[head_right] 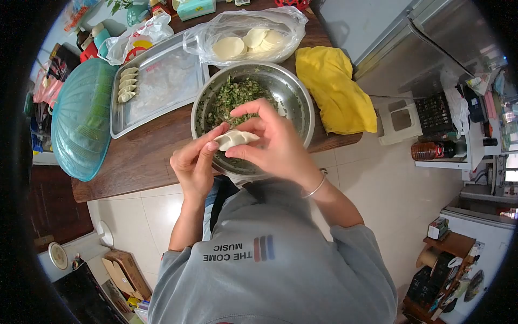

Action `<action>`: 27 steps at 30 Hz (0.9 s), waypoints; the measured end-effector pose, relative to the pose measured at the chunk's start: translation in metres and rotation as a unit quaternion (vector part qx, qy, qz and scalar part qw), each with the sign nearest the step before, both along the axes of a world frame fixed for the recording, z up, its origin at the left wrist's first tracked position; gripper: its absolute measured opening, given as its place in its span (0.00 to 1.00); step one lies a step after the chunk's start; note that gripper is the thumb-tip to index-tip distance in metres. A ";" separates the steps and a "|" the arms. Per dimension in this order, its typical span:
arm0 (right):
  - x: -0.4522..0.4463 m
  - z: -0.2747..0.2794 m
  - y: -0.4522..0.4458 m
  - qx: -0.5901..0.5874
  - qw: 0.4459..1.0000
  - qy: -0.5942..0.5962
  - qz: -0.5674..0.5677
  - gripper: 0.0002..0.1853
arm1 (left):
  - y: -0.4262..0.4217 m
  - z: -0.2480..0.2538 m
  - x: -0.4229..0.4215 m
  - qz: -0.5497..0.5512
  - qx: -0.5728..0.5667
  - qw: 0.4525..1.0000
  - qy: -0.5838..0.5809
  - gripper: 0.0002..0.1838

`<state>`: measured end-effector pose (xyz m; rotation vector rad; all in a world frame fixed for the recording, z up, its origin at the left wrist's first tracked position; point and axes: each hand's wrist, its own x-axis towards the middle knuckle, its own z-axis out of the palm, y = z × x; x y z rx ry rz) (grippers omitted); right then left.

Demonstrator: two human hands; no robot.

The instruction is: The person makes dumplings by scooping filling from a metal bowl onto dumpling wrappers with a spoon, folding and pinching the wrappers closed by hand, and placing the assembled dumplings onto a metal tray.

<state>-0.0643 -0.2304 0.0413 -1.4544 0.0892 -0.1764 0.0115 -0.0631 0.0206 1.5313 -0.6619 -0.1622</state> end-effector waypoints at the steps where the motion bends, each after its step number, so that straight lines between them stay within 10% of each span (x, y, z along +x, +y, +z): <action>1: 0.000 0.000 0.000 -0.003 1.000 0.002 0.010 0.33 | 0.001 -0.001 -0.001 0.007 0.006 1.000 -0.011 0.14; 27: -0.002 0.005 0.000 -0.159 0.985 -0.074 0.003 0.34 | -0.001 0.012 0.007 -0.054 0.047 0.991 -0.111 0.11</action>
